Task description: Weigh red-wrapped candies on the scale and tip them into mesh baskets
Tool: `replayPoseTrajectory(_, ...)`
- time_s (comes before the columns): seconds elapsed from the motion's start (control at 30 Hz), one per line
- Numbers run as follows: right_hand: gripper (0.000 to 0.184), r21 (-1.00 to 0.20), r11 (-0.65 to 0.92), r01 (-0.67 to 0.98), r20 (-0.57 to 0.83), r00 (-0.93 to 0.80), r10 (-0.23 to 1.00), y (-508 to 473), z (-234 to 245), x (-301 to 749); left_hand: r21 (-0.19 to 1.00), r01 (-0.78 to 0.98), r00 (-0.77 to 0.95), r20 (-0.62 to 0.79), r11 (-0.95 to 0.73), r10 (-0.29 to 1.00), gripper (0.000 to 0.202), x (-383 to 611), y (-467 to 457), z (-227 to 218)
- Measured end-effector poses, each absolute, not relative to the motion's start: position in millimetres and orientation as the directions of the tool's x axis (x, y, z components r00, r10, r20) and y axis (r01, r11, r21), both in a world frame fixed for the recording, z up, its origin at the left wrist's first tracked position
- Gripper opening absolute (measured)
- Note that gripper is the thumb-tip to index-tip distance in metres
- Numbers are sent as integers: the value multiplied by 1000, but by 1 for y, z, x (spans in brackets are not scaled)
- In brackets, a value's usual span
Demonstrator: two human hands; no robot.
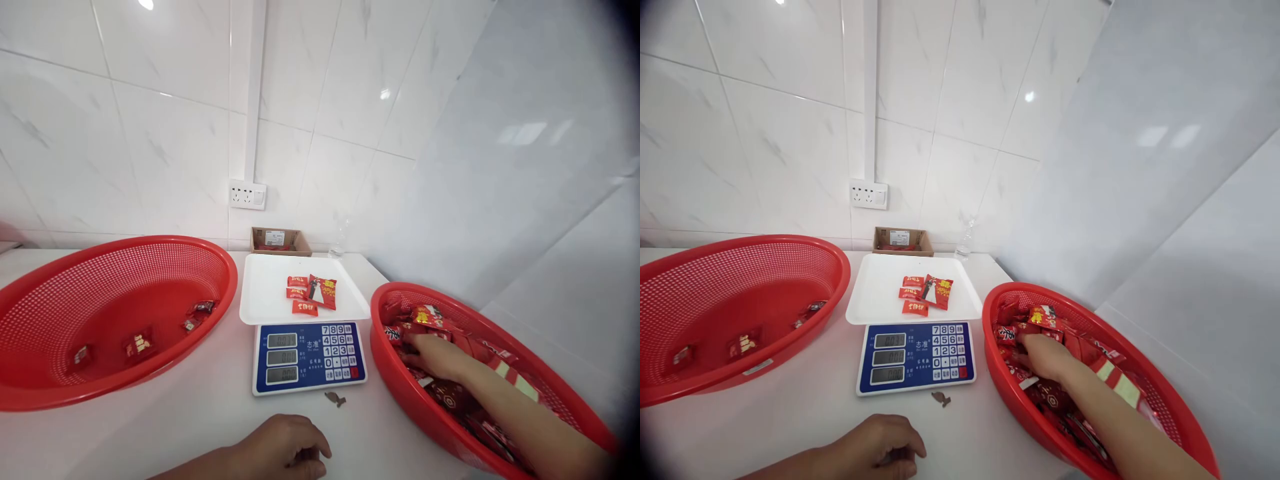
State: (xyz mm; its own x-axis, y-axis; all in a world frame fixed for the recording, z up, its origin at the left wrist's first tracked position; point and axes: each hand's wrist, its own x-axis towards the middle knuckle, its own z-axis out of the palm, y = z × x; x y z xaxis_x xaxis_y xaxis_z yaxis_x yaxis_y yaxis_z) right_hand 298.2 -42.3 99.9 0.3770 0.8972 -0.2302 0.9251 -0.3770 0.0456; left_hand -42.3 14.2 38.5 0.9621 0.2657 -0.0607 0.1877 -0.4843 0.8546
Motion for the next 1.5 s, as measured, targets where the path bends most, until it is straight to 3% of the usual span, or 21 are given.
replayPoseTrajectory(0.23,13,79,-383,920,-240,391,889,-35,86,285,844,168,968,-44,-509,248,27,-42,15,37)
replayPoseTrajectory(0.4,13,-94,-408,908,-214,382,899,-39,95,304,841,163,969,-37,-515,245,28,-42,15,39)
replayPoseTrajectory(0.53,46,59,-482,874,-39,484,874,-44,99,320,841,193,963,-64,-505,261,29,-44,12,41)
replayPoseTrajectory(0.63,63,152,-521,840,-54,533,844,-45,97,319,837,201,961,-68,-508,268,29,-44,11,42)
replayPoseTrajectory(0.77,66,173,-547,819,-101,567,818,-40,94,310,839,193,960,-54,-509,275,29,-43,12,39)
replayPoseTrajectory(0.87,58,97,-588,803,-91,596,798,-37,93,315,835,190,960,-49,-516,275,28,-43,13,40)
replayPoseTrajectory(1.03,44,-221,-503,835,-22,512,859,-37,92,335,820,191,962,-47,-540,269,28,-43,11,44)
replayPoseTrajectory(1.1,43,-290,-475,831,9,499,867,-37,92,337,820,199,960,-53,-536,275,28,-43,10,44)
replayPoseTrajectory(1.3,43,-278,-461,843,-14,476,879,-32,86,316,827,196,957,-45,-528,286,28,-44,10,40)
replayPoseTrajectory(1.4,30,-251,-473,845,-29,482,876,-28,85,311,821,187,960,-37,-539,276,28,-44,11,40)
replayPoseTrajectory(1.5,24,-406,-449,796,101,527,844,-27,94,313,817,160,968,-18,-554,252,28,-42,14,38)
